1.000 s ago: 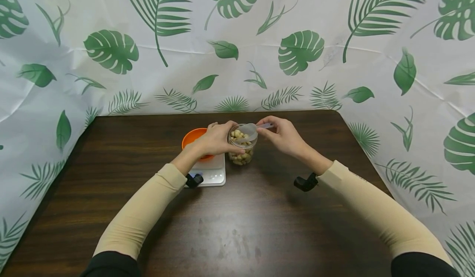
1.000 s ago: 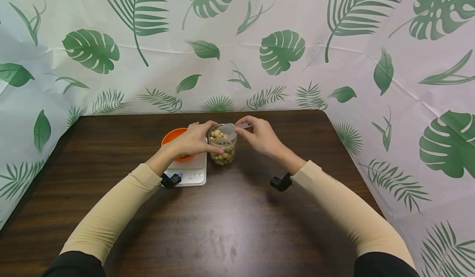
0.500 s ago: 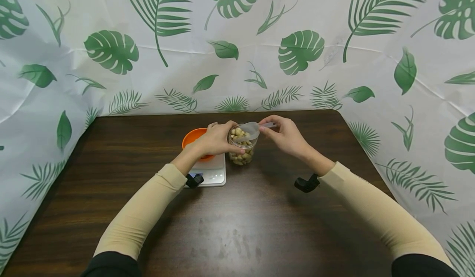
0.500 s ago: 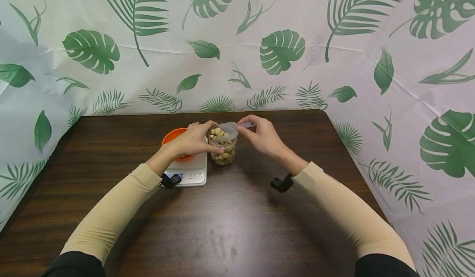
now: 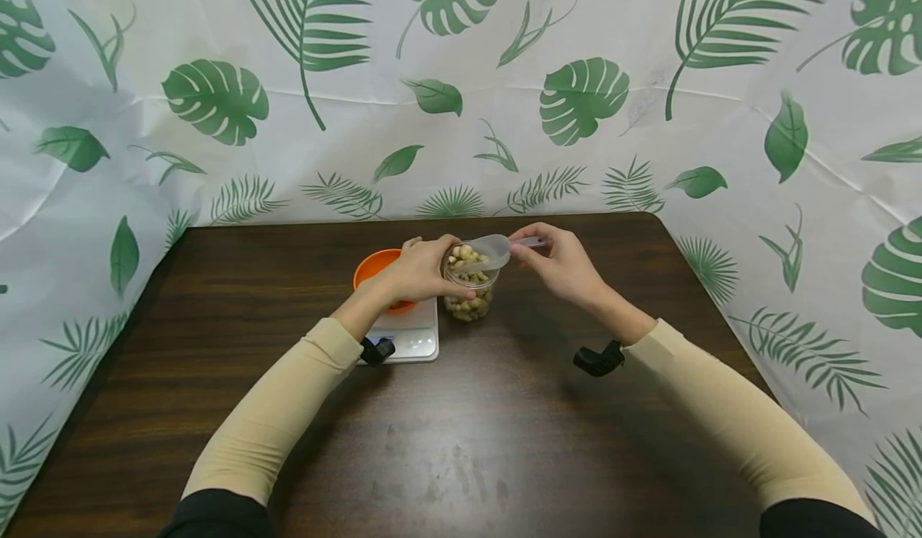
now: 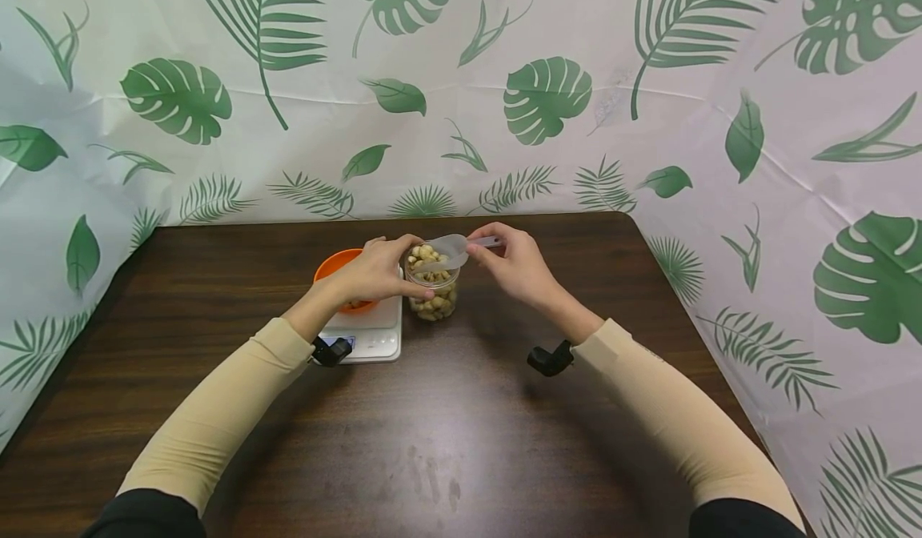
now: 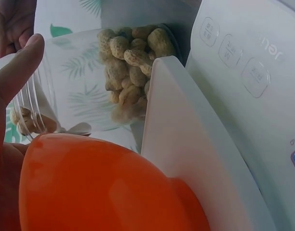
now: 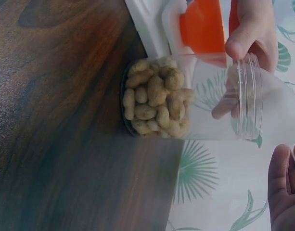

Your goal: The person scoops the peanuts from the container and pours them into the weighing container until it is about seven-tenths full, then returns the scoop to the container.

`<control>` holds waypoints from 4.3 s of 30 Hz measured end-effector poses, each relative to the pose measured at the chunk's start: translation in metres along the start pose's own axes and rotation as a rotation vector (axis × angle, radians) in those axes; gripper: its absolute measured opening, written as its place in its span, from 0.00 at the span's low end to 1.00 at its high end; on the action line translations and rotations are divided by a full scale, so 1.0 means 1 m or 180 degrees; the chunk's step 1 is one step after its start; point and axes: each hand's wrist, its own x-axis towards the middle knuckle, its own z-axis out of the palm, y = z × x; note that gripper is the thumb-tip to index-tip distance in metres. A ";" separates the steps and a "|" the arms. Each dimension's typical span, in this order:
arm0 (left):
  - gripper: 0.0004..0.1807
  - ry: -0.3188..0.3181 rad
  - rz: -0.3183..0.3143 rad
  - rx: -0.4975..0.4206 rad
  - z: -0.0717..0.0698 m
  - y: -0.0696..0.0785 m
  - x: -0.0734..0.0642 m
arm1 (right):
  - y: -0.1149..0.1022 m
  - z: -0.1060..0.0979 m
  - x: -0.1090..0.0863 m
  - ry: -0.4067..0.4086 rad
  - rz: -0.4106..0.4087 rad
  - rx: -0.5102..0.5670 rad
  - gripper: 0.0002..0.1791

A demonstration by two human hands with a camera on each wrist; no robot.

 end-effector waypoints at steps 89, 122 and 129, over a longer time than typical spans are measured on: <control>0.53 -0.0179 -0.0070 -0.0087 -0.050 -0.028 -0.049 | 0.011 -0.003 -0.001 0.0326 0.0001 0.1239 0.14; 0.59 -0.0332 -0.0473 -0.0396 -0.052 -0.058 -0.083 | -0.015 0.036 0.026 -0.0259 -0.0061 0.0613 0.13; 0.60 -0.0316 -0.0464 -0.0403 -0.051 -0.059 -0.082 | -0.022 0.043 0.029 -0.0410 -0.0167 0.0390 0.12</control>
